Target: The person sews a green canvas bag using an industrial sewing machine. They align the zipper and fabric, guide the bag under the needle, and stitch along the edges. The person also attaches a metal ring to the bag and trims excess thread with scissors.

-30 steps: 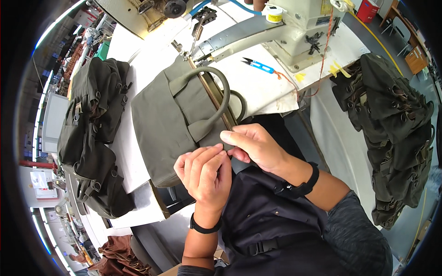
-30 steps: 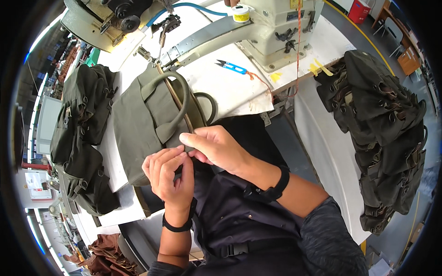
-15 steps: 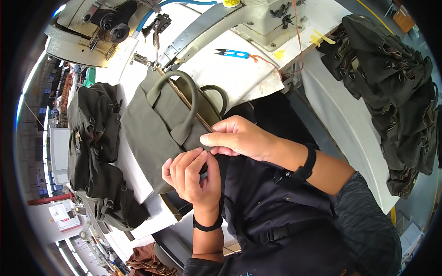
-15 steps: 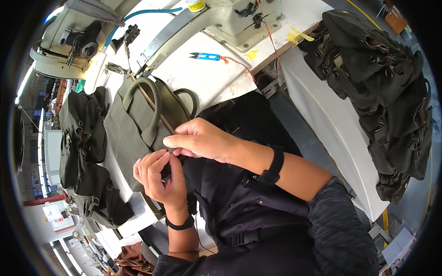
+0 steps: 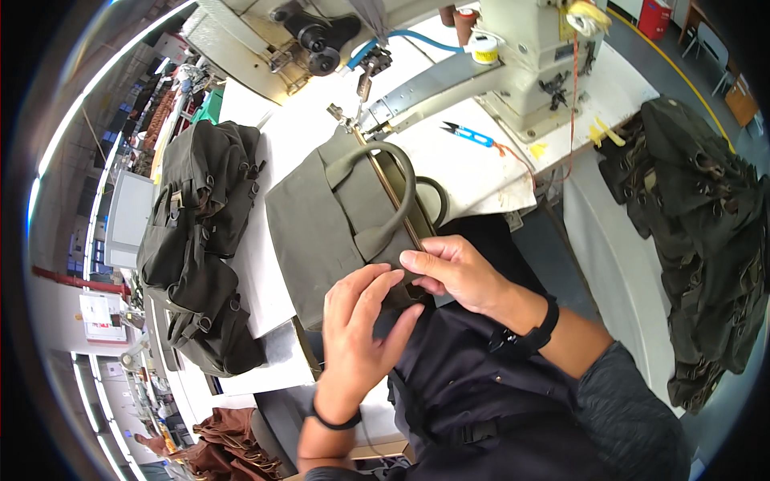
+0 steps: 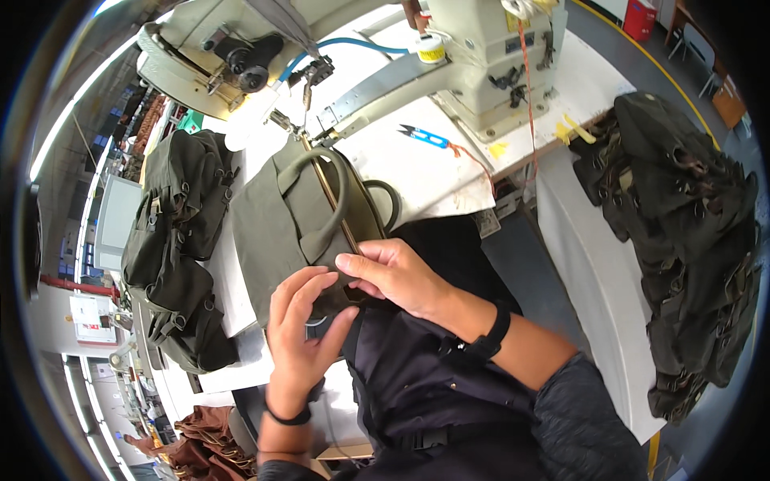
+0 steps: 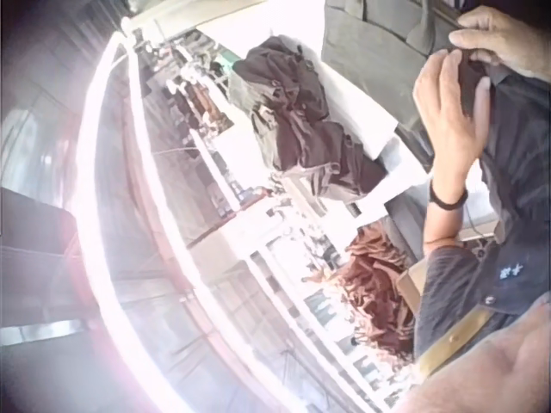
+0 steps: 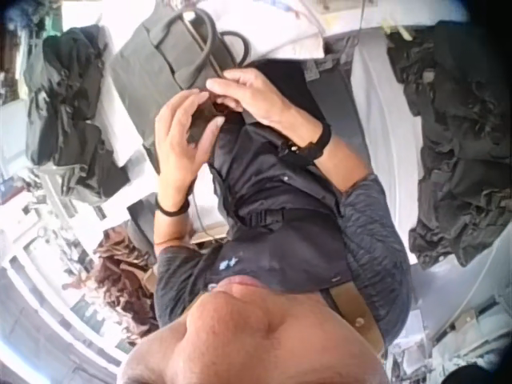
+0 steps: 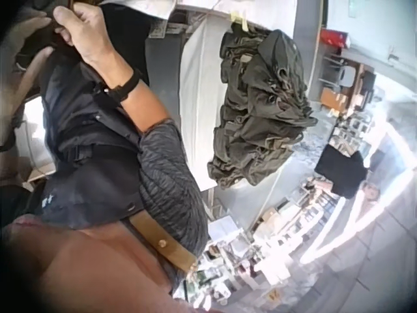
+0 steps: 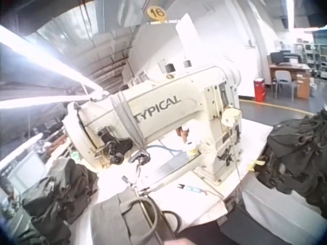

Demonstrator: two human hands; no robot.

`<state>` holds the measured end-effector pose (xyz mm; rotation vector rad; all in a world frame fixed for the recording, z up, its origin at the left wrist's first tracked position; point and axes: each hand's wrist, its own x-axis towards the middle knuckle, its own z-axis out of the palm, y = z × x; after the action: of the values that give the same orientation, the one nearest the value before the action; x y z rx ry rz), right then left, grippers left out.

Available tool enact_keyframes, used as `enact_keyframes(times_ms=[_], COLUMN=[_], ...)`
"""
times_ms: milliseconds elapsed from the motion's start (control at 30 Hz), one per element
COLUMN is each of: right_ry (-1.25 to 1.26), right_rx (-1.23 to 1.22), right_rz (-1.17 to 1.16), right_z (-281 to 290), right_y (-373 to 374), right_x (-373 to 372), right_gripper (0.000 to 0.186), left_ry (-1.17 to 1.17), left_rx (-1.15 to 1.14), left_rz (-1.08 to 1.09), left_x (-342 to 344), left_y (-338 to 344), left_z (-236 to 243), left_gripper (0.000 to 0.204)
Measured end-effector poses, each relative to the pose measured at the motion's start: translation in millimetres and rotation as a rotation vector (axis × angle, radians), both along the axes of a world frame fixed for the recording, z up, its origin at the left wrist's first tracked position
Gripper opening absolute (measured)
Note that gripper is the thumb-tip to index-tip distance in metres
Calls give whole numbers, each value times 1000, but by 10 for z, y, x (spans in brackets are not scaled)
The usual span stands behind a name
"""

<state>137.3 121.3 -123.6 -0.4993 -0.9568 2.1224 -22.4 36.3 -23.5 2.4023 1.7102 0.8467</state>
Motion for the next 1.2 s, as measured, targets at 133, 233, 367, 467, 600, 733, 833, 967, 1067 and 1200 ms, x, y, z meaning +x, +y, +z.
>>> enact_keyframes(times_ms=[133, 233, 367, 467, 600, 733, 833, 967, 1067, 1200], right_ry=[0, -9, -107, -166, -305, -217, -156, -40, 43, -21], right_rx=[-53, 43, 117, 106, 325, 220, 160, 119, 56, 82], right_rz=[-70, -118, -127, -156, -169, -213, -143, -141, -116, -90], right_z=[-8, -59, -64, 2, -160, 49, -84, -210, -107, 38], right_y=[-21, -69, -31, -4, 27, -36, 26, 30, -46, -16], right_x=[-56, -83, 7, 63, 27, -12, 11, -55, -142, -56], right_gripper=[29, 31, 32, 34, 36, 41, 40, 40, 40, 41], left_ry=[191, 468, 729, 778, 628, 725, 664, 854, 611, 607], left_rx=[-88, 46, 145, 165, 158, 227, 314, 50, -153, -158], left_rz=[-192, -353, -217, -148, -389, -469, -392, -124, -185, -404], left_x=[-45, 11, -85, -413, -230, 26, -138, -509, -341, -275], left_y=[234, 682, 978, 867, 908, 1205, 1050, 761, 971, 1419], left_z=[496, 597, 525, 581, 499, 484, 728, 808, 809, 871], left_gripper=[53, 48, 36, 32, 35, 36, 26, 15, 45, 36])
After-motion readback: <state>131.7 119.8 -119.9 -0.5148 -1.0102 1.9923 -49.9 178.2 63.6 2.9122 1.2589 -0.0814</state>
